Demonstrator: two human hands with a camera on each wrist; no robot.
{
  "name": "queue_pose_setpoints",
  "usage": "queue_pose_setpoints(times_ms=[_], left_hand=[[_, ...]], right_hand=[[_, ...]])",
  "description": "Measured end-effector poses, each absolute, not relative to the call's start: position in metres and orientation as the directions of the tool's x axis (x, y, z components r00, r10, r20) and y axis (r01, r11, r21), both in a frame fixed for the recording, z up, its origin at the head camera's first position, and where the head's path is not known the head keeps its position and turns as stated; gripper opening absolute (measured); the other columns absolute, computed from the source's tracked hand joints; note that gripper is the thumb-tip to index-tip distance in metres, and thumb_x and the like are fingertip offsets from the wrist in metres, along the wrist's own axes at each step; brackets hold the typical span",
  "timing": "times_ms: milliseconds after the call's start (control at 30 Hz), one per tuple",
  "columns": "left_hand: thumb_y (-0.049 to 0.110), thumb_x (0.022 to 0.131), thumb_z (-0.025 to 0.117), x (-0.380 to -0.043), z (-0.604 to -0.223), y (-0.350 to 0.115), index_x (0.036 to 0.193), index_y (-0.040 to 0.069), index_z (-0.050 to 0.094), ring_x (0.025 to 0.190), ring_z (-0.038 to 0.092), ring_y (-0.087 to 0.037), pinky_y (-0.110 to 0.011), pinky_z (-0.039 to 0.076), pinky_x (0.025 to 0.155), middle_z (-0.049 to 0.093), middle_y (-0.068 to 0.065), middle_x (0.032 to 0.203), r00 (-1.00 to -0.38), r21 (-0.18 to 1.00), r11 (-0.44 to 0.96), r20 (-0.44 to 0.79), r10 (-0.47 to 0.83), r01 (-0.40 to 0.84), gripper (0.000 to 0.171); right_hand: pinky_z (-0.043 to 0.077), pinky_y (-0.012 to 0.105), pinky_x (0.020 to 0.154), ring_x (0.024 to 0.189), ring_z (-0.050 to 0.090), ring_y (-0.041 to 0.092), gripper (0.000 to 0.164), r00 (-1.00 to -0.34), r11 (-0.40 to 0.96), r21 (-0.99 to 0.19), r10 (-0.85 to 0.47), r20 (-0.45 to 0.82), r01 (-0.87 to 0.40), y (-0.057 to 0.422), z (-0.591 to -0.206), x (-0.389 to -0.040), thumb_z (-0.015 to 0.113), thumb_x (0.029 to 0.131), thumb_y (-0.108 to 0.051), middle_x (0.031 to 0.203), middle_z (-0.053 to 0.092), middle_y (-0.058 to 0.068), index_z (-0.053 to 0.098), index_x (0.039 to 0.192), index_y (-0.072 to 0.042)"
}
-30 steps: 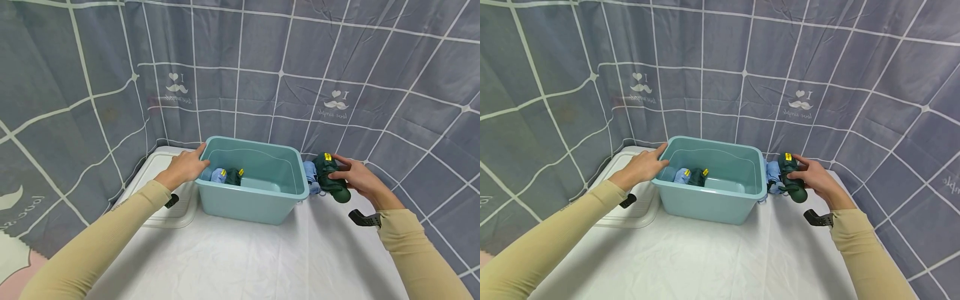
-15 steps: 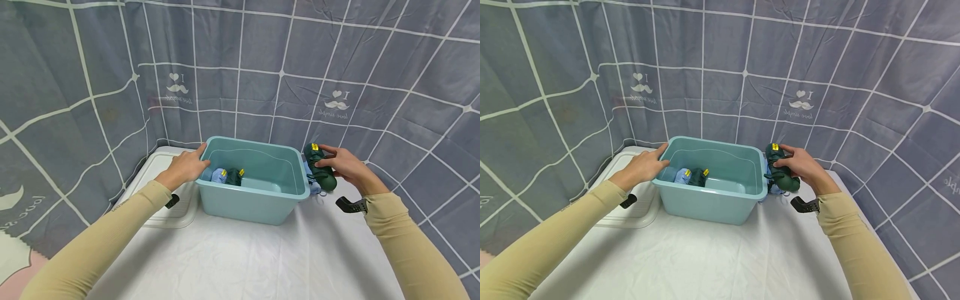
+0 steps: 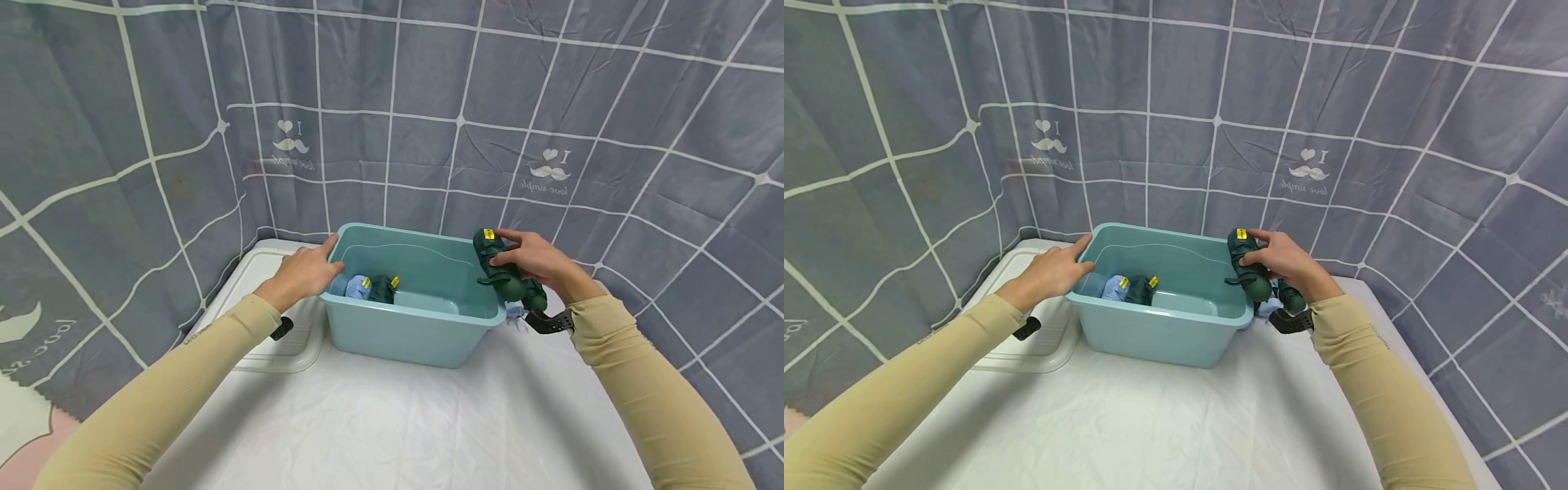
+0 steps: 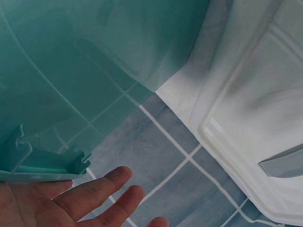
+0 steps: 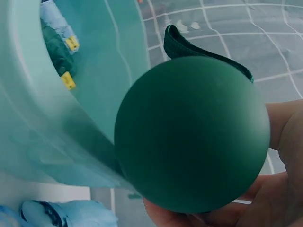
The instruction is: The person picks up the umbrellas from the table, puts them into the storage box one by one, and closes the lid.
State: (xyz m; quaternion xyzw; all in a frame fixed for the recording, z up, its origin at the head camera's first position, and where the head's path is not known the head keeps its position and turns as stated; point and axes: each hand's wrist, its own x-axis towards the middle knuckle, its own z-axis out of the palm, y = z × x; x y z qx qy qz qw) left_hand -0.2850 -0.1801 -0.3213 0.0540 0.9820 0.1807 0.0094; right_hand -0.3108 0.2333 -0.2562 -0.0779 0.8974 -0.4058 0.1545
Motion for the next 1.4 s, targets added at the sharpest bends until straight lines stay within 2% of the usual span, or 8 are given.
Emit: queue_pose_setpoints(times_ms=[300,600,833,1100,1400], left_hand=[[0.045,0.100,0.040,-0.284,-0.323,-0.183,0.164,0.019,0.011,0.136,0.048,-0.045,-0.069,0.033,0.104,0.046,-0.024,0.153,-0.994,0.365,0.926,-0.004,0.107,0.098,0.075],[0.045,0.100,0.041,-0.283,-0.324,-0.184,0.164,0.019,0.012,0.137,0.047,-0.045,-0.070,0.032,0.105,0.046,-0.024,0.152,-0.994,0.371,0.923,0.005,0.105,0.100,0.075],[0.044,0.100,0.040,-0.282,-0.322,-0.185,0.164,0.019,0.012,0.136,0.047,-0.045,-0.070,0.032,0.105,0.045,-0.024,0.153,-0.994,0.368,0.924,0.006,0.107,0.102,0.074],[0.045,0.099,0.040,-0.283,-0.322,-0.183,0.164,0.020,0.015,0.134,0.049,-0.044,-0.069,0.033,0.104,0.048,-0.023,0.151,-0.994,0.371,0.922,0.024,0.109,0.110,0.074],[0.045,0.100,0.040,-0.283,-0.322,-0.181,0.164,0.019,0.013,0.134,0.050,-0.044,-0.070,0.033,0.104,0.047,-0.020,0.153,-0.993,0.372,0.921,0.016,0.119,0.117,0.074]], right_hand=[[0.045,0.058,0.105,0.138,0.044,0.042,0.089,-0.926,0.635,-0.772,-0.306,-0.222,-0.025,0.213,-0.255,-0.314,0.067,0.093,-0.018,0.158,0.031,0.029,0.012,0.164,-0.014],[0.057,0.044,0.092,0.129,0.055,0.038,0.088,-0.915,0.639,-0.768,-0.328,-0.233,-0.034,0.191,-0.254,-0.321,0.069,0.092,-0.016,0.153,0.042,0.026,0.016,0.163,-0.015],[0.058,0.038,0.086,0.125,0.055,0.036,0.087,-0.897,0.644,-0.764,-0.355,-0.262,-0.032,0.177,-0.257,-0.327,0.068,0.092,-0.015,0.153,0.040,0.026,0.018,0.163,-0.014],[0.059,0.032,0.074,0.105,0.064,0.026,0.084,-0.872,0.662,-0.749,-0.389,-0.298,-0.039,0.158,-0.262,-0.332,0.068,0.090,-0.013,0.150,0.042,0.027,0.023,0.162,-0.011],[0.057,0.032,0.074,0.104,0.062,0.023,0.082,-0.837,0.704,-0.710,-0.400,-0.373,-0.020,0.140,-0.270,-0.340,0.069,0.089,-0.013,0.149,0.044,0.022,0.028,0.160,-0.010]])
